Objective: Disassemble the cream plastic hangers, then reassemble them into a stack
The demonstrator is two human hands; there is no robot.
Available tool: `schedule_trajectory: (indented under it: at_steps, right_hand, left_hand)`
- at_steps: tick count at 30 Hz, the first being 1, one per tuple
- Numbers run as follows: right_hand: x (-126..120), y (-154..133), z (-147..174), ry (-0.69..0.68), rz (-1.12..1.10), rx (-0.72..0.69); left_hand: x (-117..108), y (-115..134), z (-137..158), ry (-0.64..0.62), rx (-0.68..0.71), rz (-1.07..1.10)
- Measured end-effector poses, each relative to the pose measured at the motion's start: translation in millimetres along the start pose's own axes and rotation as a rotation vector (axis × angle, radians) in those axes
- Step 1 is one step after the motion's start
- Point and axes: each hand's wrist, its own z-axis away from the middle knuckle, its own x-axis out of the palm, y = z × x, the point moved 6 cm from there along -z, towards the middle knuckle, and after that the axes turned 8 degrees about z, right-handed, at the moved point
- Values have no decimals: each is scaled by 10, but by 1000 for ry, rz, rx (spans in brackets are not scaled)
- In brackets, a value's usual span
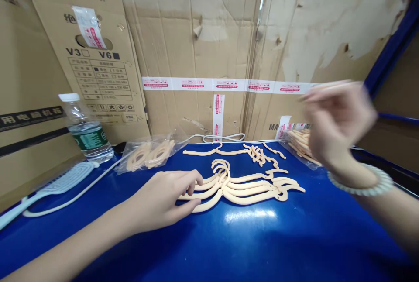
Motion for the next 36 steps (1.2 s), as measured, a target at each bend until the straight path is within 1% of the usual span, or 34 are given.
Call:
schedule_trajectory:
  at_steps: [1,2,4,5,8,11,13,17,26,29,33,36]
  right_hand:
    - [112,7,-3,-52,-23,-15]
    - [269,21,6,-137,-41,-39]
    - [658,83,75,-357,-33,-95]
    - [863,134,134,-476,5,-124]
    - [1289,319,281,-626,63,-182]
    - [1517,448,391,-732,90,-245]
    - [1581,495,423,-760,112,-265]
    - [1626,523,430,-760,160,-263]
    - [1606,535,449,-737,167,-234]
    - [1605,544,458,-741,166,-231]
    - [1606,553,447,-757,174,-227]
    - [1602,541,427,-769,175,-224]
  left_hand:
    - [18,-11,-5,6,-6,4]
    - [34,-23,-10,12,-9,7]
    - [58,-47,-16,22,-14,14]
    - [67,-54,-19,25,-14,16]
    - [77,-49,-21,27,-8,11]
    - [61,-14,-18,39,5,4]
    - [49,9,-14,46,18,2]
    - [54,18,-9,39,35,-19]
    - [51,21,-17,20,44,-37]
    - [53,-24,-21,18,54,-49]
    - [44,-120,-24,55,73,-87]
    - [37,-182,-29,66,62,-137]
